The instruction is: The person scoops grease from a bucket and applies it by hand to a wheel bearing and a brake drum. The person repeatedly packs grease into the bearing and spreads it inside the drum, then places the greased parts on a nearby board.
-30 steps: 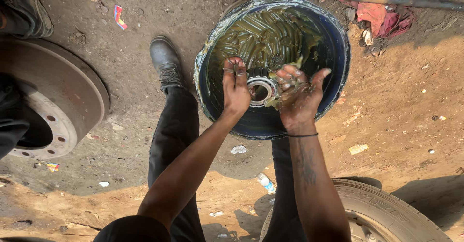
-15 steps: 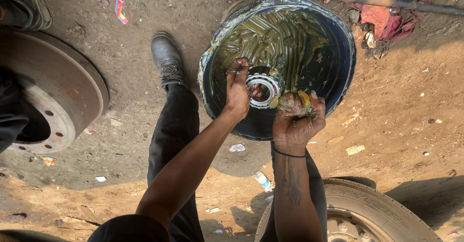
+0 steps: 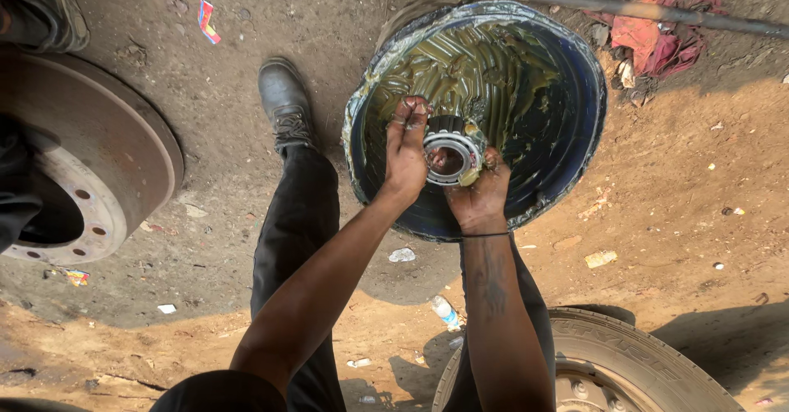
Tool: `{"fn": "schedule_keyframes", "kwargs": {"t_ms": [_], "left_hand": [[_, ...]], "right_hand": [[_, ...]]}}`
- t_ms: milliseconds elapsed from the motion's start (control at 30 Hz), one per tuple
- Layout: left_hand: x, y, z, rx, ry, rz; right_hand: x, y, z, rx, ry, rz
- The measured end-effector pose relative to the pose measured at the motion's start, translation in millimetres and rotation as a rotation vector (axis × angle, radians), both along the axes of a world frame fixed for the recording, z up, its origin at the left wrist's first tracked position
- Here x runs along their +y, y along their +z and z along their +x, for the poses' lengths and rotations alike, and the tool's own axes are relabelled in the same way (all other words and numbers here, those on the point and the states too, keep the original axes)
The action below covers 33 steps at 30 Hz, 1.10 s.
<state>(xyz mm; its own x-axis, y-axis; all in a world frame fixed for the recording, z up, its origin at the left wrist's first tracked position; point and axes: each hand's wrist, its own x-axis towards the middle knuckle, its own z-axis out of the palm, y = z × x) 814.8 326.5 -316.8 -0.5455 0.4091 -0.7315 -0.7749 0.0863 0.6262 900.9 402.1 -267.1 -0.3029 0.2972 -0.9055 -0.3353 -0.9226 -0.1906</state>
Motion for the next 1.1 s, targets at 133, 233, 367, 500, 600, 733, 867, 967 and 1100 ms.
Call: {"fn": "schedule_keyframes", "kwargs": {"t_ms": [133, 233, 367, 500, 600, 733, 867, 967, 1100], "left_hand": [[-1.0, 2.0, 2.2, 0.105, 0.006, -0.093], [-1.4, 4.4, 1.7, 0.156, 0.027, -0.23], [2.7, 14.6, 0.7, -0.029, 0.156, -0.158], [11.0, 44.2, -2.6, 0.442, 0.037, -0.02], [15.3, 65.3, -14.3, 0.419, -0.041, -0.144], [17.2, 66.8, -18.9, 0.307, -0.135, -0.229], [14.8, 43.0, -3.3, 0.379, -0.012, -0.209], [15.2, 27.9, 5.3, 0.119, 0.148, -0.158], [17.2, 24.5, 2.0, 0.098, 0.277, 0.006]], "right_hand": [[-1.9, -19.2, 2.5, 0.114, -0.053, 0.019], [-2.9, -23.5, 9.0, -0.011, 0.017, 0.056], [-3.2, -37.9, 6.8, -0.13, 0.015, 0.138], [6.0, -59.5, -13.0, -0.078, -0.002, 0.118], [13.6, -68.9, -17.4, -0.103, 0.121, 0.152], [15.9, -85.8, 3.1, -0.08, 0.141, 0.214], [14.3, -107.6, 35.1, 0.054, 0.132, 0.13], [13.3, -113.3, 41.2, 0.089, 0.085, 0.129], [16.2, -96.7, 28.7, 0.115, 0.106, 0.146]]}}
